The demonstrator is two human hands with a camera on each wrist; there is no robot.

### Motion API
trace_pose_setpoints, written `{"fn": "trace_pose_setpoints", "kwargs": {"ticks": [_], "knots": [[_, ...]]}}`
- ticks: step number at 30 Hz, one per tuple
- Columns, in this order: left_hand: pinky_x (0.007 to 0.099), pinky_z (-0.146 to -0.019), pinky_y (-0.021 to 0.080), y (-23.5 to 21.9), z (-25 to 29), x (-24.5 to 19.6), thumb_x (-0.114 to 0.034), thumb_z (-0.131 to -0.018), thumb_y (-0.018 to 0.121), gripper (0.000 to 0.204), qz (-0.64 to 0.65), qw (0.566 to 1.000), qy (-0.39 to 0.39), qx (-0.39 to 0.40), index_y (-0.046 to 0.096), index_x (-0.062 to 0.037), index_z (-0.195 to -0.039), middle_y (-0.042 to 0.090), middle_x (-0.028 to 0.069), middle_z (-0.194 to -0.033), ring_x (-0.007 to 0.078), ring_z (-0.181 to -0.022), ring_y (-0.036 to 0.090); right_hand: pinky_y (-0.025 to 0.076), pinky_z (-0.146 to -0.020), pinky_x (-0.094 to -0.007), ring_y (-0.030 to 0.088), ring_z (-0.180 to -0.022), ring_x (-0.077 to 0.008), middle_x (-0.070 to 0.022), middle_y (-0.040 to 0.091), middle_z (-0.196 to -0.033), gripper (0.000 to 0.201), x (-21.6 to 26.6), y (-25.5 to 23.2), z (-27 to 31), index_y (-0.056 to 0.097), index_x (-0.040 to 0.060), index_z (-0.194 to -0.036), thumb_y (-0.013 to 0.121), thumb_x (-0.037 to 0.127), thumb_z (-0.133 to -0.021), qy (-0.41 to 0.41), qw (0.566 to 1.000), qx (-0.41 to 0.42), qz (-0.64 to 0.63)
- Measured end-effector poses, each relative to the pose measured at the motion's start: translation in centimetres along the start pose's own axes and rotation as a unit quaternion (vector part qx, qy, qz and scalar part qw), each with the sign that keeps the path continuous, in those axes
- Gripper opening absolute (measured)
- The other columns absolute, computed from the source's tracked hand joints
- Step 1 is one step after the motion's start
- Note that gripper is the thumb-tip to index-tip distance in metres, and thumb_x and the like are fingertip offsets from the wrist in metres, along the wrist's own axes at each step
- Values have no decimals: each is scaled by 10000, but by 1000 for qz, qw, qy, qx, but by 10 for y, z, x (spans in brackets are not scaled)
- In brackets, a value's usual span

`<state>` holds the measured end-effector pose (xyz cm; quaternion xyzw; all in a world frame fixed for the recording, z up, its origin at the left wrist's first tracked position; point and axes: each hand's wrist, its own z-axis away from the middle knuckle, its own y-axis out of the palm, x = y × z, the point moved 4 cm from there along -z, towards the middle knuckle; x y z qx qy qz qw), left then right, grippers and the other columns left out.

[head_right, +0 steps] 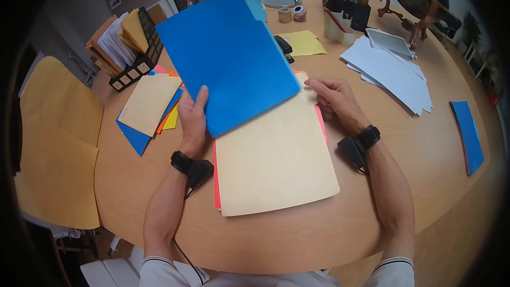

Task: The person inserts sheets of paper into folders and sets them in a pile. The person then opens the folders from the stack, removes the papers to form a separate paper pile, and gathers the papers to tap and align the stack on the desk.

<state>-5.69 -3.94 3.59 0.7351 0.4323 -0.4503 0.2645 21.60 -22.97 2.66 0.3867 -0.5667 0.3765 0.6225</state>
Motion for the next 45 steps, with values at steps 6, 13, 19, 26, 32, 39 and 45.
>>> {"fn": "trace_pose_setpoints", "kwargs": {"ticks": [6,13,19,26,32,39,45], "knots": [[305,-857,509,-90,-22,23,-167,-1061,551,263,19,966,6,-257,598,56,-1193,681,83,-1091,140,-960,625,338,-501,-222,400,-579,-32,73,437,-677,315,-1,1,1,686,-14,-1164,651,255,-1005,-3,999,-17,29],[338,-795,528,-194,-27,20,-120,-1025,593,241,-151,911,3,-385,630,66,-1173,696,102,-1091,167,-910,643,368,-560,-205,452,-650,-18,60,540,-778,262,-7,-1,-3,690,22,-1175,648,215,-1002,-9,998,-29,62],[385,-823,546,-230,-13,19,-84,-947,670,288,-278,869,-40,-407,627,66,-1189,716,164,-1114,259,-894,689,395,-576,-201,481,-677,-23,44,570,-813,274,-11,-4,-6,676,41,-1215,653,176,-977,-36,996,-20,83],[465,-1049,441,-218,-16,10,-138,-890,730,507,-645,638,-124,-402,557,54,-1327,581,245,-1344,367,-1316,484,421,-513,-205,535,-617,-31,25,608,-782,339,-15,-8,-11,650,13,-1239,650,124,-919,-59,992,-23,105],[439,-1060,422,-130,-32,-7,-187,-930,710,454,-404,901,84,-135,610,34,-1314,598,209,-1334,343,-1275,524,420,-508,-202,537,-611,-30,24,609,-768,396,-13,-6,-10,649,-3,-1242,667,129,-869,-48,990,-33,131],[413,-1172,315,-4,1,3,-258,-938,712,527,-254,950,23,181,579,4,-1375,523,194,-1459,319,-1420,416,426,-513,-207,549,-678,-33,36,565,-802,416,-9,-5,-8,660,5,-1206,733,142,-820,-65,988,-16,136],[477,-1220,227,16,19,18,-331,-918,730,630,-328,910,61,245,530,15,-1405,420,227,-1540,370,-1503,268,452,-630,-230,556,-735,-64,11,553,-847,403,-16,-8,-17,645,17,-1108,794,210,-787,-112,977,-11,182]]}}
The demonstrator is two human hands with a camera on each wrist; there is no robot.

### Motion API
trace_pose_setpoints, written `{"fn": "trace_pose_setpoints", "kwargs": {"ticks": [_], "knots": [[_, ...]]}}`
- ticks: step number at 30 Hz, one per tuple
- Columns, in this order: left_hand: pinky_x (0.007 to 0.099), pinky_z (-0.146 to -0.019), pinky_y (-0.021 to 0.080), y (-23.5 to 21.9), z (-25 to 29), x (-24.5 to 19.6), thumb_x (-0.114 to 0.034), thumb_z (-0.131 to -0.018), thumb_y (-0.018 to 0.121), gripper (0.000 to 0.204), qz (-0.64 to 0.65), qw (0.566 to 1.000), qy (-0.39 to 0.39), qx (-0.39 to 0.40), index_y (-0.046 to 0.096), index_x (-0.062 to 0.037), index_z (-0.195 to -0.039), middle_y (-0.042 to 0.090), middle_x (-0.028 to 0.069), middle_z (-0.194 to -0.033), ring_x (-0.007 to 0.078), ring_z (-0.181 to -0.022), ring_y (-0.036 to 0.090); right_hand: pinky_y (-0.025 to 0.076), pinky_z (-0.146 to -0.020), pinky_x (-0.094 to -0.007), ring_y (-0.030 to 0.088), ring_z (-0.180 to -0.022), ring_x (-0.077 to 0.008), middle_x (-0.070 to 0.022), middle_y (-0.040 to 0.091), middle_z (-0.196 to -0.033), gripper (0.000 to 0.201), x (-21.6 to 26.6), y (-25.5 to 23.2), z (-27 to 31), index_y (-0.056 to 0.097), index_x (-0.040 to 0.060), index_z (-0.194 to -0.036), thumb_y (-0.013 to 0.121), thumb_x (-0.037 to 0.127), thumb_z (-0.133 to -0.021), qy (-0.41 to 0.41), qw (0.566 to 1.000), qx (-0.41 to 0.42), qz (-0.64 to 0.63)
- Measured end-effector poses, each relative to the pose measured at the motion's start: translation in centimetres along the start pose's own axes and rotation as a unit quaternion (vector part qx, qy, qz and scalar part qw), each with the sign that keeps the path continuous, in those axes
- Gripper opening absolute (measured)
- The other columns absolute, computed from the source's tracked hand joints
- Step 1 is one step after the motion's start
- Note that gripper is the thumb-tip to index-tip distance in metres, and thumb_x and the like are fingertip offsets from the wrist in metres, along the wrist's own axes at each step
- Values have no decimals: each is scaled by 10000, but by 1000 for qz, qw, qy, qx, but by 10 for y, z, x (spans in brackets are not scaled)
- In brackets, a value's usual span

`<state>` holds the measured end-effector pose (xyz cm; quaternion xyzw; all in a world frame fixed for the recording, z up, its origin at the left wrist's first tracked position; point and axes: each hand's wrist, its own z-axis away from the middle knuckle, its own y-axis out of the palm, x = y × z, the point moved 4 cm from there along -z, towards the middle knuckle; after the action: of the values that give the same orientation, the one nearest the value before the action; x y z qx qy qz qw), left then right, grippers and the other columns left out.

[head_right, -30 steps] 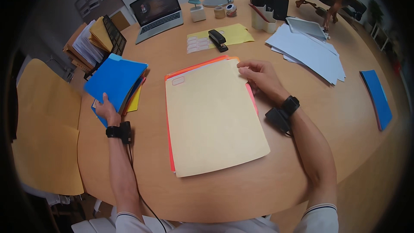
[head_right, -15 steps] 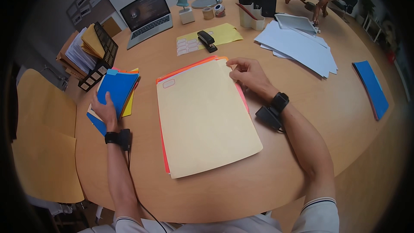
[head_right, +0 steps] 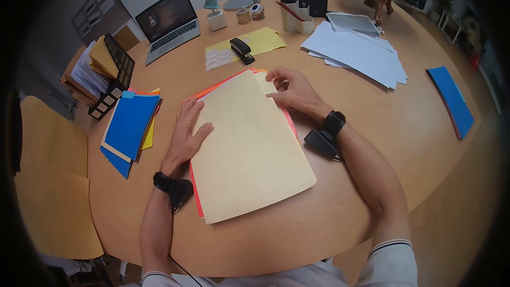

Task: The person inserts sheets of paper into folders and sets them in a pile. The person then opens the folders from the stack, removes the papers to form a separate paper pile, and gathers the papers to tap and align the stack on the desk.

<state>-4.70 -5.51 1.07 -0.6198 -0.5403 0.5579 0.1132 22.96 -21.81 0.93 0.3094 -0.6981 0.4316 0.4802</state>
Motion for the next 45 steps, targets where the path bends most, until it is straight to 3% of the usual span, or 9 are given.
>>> {"fn": "trace_pose_setpoints", "kwargs": {"ticks": [5,8,10,16,23,31,35,38,45], "knots": [[483,-1209,254,-1,-1,-1,-341,-921,728,665,-11,1000,2,-9,493,40,-1413,433,233,-1520,380,-1480,293,491,-786,-278,579,-837,-123,-40,584,-960,516,3,5,-1,618,10,-1126,838,306,-764,6,1000,-10,25],[435,-1219,244,-1,0,6,-245,-975,671,569,34,999,-5,-32,476,29,-1434,418,211,-1543,344,-1484,319,503,-867,-325,614,-957,-195,-111,605,-1100,604,10,13,2,595,-6,-1178,839,363,-767,14,1000,-24,-14],[396,-1185,313,-3,-2,10,-203,-1016,612,498,172,982,-27,-72,477,60,-1417,473,186,-1474,295,-1414,422,501,-922,-363,626,-1066,-267,-177,596,-1200,656,12,17,2,580,-6,-1224,830,398,-772,34,999,-17,11],[371,-1156,359,-8,-4,2,-209,-1039,581,526,125,989,1,-76,426,65,-1459,482,190,-1441,268,-1374,463,479,-979,-418,601,-1158,-341,-192,570,-1273,724,21,18,2,585,40,-1265,779,535,-773,30,990,2,137],[370,-1164,360,-3,-4,9,-167,-1041,574,529,114,991,-15,-64,391,76,-1474,430,177,-1491,269,-1389,454,465,-993,-472,586,-1189,-395,-183,535,-1318,764,26,22,7,561,103,-1318,737,602,-767,14,981,10,194],[256,-969,452,-10,-3,9,-118,-1035,584,480,158,976,-5,-152,448,85,-1449,512,77,-1248,130,-1101,542,478,-976,-483,605,-1151,-427,-226,522,-1321,755,37,27,13,539,113,-1340,689,624,-805,-6,967,32,254],[276,-965,461,-12,-3,3,-101,-1020,590,403,180,968,-5,-173,528,73,-1379,529,101,-1187,174,-1093,539,478,-974,-484,601,-1146,-437,-238,520,-1314,764,35,27,11,519,115,-1368,675,623,-820,-20,958,42,284],[235,-912,468,-13,-1,8,-91,-1025,596,416,204,963,-14,-178,523,92,-1392,560,63,-1169,106,-1010,561,480,-964,-491,599,-1144,-440,-246,520,-1308,765,38,28,13,505,121,-1389,663,622,-832,-7,961,50,272],[228,-794,456,-15,2,25,-91,-1040,569,166,339,916,-76,-199,606,37,-1138,567,5,-940,88,-870,546,484,-954,-504,604,-1145,-441,-242,513,-1326,787,29,28,10,513,150,-1395,699,626,-796,-2,957,44,288]]}}
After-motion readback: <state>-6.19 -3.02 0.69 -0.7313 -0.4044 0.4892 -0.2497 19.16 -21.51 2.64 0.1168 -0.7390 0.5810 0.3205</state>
